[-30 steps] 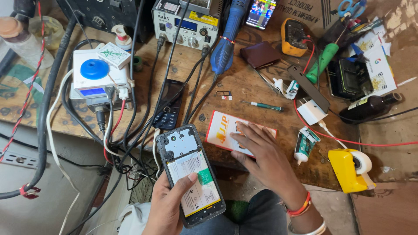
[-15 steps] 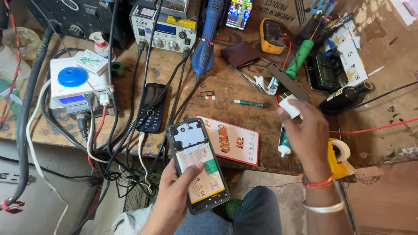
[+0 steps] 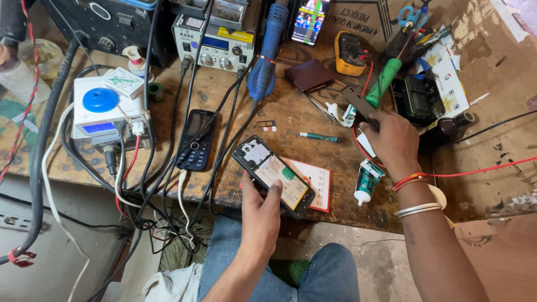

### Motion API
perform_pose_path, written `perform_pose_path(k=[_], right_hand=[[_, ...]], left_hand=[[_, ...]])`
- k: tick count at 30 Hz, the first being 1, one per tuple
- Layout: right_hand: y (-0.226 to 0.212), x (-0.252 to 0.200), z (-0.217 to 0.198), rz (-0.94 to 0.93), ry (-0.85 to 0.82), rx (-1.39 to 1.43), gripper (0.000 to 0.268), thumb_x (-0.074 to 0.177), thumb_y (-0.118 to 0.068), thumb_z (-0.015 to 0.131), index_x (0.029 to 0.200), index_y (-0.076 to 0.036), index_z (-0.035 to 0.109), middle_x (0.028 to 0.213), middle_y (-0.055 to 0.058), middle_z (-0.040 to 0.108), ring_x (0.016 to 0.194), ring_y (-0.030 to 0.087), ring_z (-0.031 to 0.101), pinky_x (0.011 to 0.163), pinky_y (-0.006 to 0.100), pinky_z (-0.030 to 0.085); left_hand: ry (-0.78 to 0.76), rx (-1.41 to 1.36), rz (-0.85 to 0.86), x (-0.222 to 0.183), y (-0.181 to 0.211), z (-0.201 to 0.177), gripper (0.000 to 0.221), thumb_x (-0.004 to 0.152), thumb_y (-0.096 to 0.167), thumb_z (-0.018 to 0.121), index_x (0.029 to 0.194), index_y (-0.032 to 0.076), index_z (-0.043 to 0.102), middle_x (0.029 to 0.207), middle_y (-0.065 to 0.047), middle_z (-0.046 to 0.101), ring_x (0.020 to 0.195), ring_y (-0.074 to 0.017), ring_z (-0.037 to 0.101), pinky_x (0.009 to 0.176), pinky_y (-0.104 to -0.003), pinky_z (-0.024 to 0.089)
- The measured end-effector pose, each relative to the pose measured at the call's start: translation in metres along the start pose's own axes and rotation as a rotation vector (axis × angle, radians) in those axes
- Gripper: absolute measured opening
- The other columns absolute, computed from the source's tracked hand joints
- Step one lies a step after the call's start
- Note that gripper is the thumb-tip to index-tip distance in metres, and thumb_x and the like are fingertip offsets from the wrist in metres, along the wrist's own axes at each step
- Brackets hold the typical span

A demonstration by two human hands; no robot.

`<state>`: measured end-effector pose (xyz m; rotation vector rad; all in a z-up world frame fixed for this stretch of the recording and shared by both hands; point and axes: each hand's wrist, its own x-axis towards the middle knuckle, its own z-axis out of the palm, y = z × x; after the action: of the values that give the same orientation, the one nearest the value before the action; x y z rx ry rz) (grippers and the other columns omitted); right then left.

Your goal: The person uses a screwdriver to remove screws from the back of a smartphone. They then detach the back cover, inspect the internal components, and reattach the cover.

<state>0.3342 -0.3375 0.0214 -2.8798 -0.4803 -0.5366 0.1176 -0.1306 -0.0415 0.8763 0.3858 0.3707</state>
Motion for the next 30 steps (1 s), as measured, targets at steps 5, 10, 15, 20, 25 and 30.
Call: perform_pose_path(k=[5, 10, 15, 20, 25, 30], right_hand=[[0.004, -0.001, -0.006, -0.121, 0.269, 0.041, 0.015, 0.106, -0.018, 0.065, 0.111, -0.007, 0.075, 0.106, 0.015, 0.072, 0.094, 0.040, 0.067, 0.080, 0.051, 0.053], [-0.001, -0.024, -0.045, -0.264, 0.597, 0.361, 0.012, 0.118, -0.008, 0.057, 0.122, 0.002, 0.062, 0.114, 0.018, 0.068, 0.101, 0.032, 0.065, 0.091, 0.041, 0.053], [-0.040, -0.106, -0.077, 0.206, 0.294, 1.405, 0.048, 0.105, -0.029, 0.062, 0.144, -0.009, 0.044, 0.101, 0.007, 0.059, 0.079, 0.015, 0.048, 0.063, 0.029, 0.039], [-0.080, -0.177, -0.093, 0.283, -0.384, 2.353, 0.110, 0.092, -0.073, 0.070, 0.162, 0.005, 0.037, 0.118, 0.018, 0.051, 0.084, 0.022, 0.042, 0.062, 0.032, 0.040], [-0.099, -0.204, -0.100, 0.320, -0.764, 2.485, 0.115, 0.080, -0.075, 0.069, 0.162, -0.003, 0.034, 0.118, 0.013, 0.045, 0.086, 0.023, 0.039, 0.063, 0.036, 0.041], [-0.112, -0.216, -0.102, 0.238, -0.765, 2.369, 0.106, 0.086, -0.075, 0.065, 0.162, -0.010, 0.030, 0.111, 0.016, 0.048, 0.084, 0.025, 0.045, 0.067, 0.042, 0.046]], left_hand=[[-0.076, -0.085, -0.133, -0.001, 0.013, -0.008, 0.045, 0.094, 0.006, 0.058, 0.137, 0.008, 0.045, 0.119, -0.011, 0.068, 0.107, -0.0180, 0.071, 0.084, -0.036, 0.064], [-0.194, -0.196, -0.111, -0.016, 0.026, -0.016, 0.059, 0.093, 0.002, 0.059, 0.149, 0.010, 0.042, 0.126, -0.011, 0.066, 0.109, -0.0188, 0.069, 0.085, -0.036, 0.060], [-0.203, -0.406, -0.116, -0.041, 0.032, -0.023, 0.067, 0.087, -0.005, 0.052, 0.152, 0.004, 0.039, 0.130, -0.014, 0.066, 0.112, -0.0197, 0.069, 0.093, -0.036, 0.058], [-0.177, -0.415, -0.121, -0.058, 0.035, -0.034, 0.067, 0.084, -0.001, 0.049, 0.151, 0.000, 0.040, 0.126, -0.018, 0.067, 0.107, -0.0247, 0.069, 0.091, -0.039, 0.057], [-0.092, -0.310, -0.135, -0.071, 0.046, -0.042, 0.070, 0.080, 0.010, 0.051, 0.149, 0.001, 0.043, 0.127, -0.020, 0.068, 0.109, -0.0270, 0.069, 0.093, -0.041, 0.056], [-0.081, -0.250, -0.209, -0.079, 0.068, -0.053, 0.077, 0.071, 0.019, 0.053, 0.146, 0.002, 0.045, 0.125, -0.026, 0.070, 0.110, -0.0335, 0.072, 0.094, -0.044, 0.057]])
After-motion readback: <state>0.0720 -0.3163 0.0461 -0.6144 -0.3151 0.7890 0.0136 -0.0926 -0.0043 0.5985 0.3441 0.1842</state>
